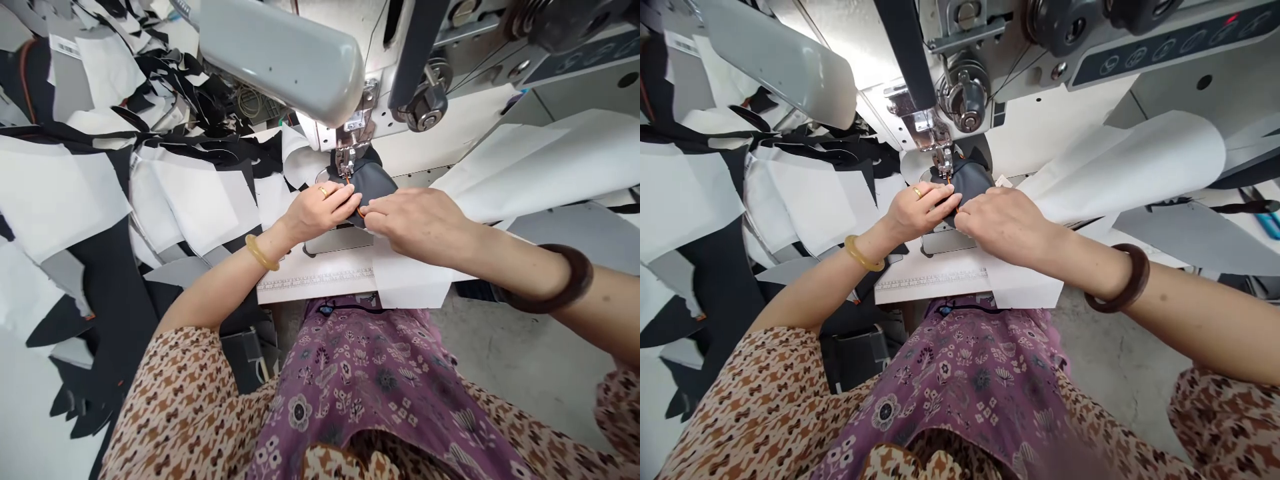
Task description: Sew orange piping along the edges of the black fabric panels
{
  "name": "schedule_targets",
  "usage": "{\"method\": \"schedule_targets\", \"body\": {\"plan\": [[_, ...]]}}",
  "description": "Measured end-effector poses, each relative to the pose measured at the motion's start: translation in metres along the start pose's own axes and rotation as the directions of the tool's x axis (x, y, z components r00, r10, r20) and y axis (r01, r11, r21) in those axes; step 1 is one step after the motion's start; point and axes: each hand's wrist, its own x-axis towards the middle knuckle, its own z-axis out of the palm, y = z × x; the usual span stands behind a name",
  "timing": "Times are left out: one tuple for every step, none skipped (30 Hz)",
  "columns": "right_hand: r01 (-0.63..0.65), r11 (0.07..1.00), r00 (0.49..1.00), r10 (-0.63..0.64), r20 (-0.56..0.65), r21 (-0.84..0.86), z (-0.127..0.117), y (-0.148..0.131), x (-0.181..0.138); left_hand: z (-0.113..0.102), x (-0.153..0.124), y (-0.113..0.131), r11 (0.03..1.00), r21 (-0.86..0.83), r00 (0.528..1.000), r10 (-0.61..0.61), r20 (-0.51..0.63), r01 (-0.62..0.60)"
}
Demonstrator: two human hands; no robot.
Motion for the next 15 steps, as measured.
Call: {"method": "schedule_targets", "body": {"plan": [[0.009,1.0,1.0,-0.009,-0.01,-0.004,0.001,-0.001,0.001,-0.002,-0.001,0.001,1.0,0.011,1.0,0.016,-0.01,-0.016],[0.016,1.0,1.0,-0.017,-0.023,-0.008,0.003,-0.002,0.001,-0.004,-0.002,0.002,0.999,0.032,0.999,0.031,-0.025,-0.031],[0.022,1.0,0.999,-0.022,-0.034,-0.013,0.005,-0.003,0.001,-0.005,-0.004,0.003,0.998,0.053,0.998,0.039,-0.04,-0.036],[0.024,1.0,0.999,-0.025,-0.046,-0.016,0.007,-0.004,0.001,-0.004,-0.005,0.005,0.997,0.066,0.998,0.032,-0.049,-0.029],[0.025,1.0,0.998,-0.026,-0.058,-0.017,0.009,-0.004,0.0,-0.003,-0.006,0.006,0.998,0.066,0.999,0.013,-0.048,-0.009],[0.024,1.0,0.997,-0.025,-0.068,-0.015,0.01,-0.004,0.0,-0.001,-0.008,0.008,0.998,0.054,0.999,-0.019,-0.04,0.021],[0.019,1.0,0.997,-0.02,-0.073,-0.011,0.011,-0.004,-0.001,0.001,-0.009,0.01,0.998,0.035,0.998,-0.057,-0.029,0.058],[0.013,1.0,0.998,-0.014,-0.068,-0.006,0.011,-0.004,-0.001,0.003,-0.01,0.012,0.995,0.017,0.995,-0.097,-0.019,0.097],[0.005,1.0,0.998,-0.005,-0.055,0.002,0.01,-0.003,0.0,0.005,-0.01,0.014,0.991,0.005,0.991,-0.133,-0.018,0.133],[-0.008,1.0,0.999,0.008,-0.031,0.01,0.009,-0.002,0.0,0.008,-0.011,0.015,0.987,0.0,0.986,-0.163,-0.026,0.163],[-0.024,1.0,1.0,0.024,0.001,0.015,0.007,-0.002,0.002,0.01,-0.011,0.015,0.983,0.001,0.982,-0.186,-0.044,0.186],[-0.045,0.999,0.998,0.044,0.033,0.017,0.005,-0.001,0.003,0.012,-0.012,0.015,0.979,0.007,0.977,-0.203,-0.069,0.204],[-0.066,0.998,0.996,0.065,0.056,0.018,0.004,0.0,0.006,0.014,-0.012,0.014,0.976,0.014,0.971,-0.216,-0.098,0.218],[-0.088,0.996,0.994,0.086,0.07,0.016,0.002,0.0,0.008,0.015,-0.011,0.012,0.973,0.016,0.965,-0.227,-0.128,0.231],[-0.108,0.994,0.991,0.107,0.078,0.013,0.0,0.001,0.011,0.017,-0.011,0.01,0.97,0.011,0.959,-0.238,-0.151,0.243]]}}
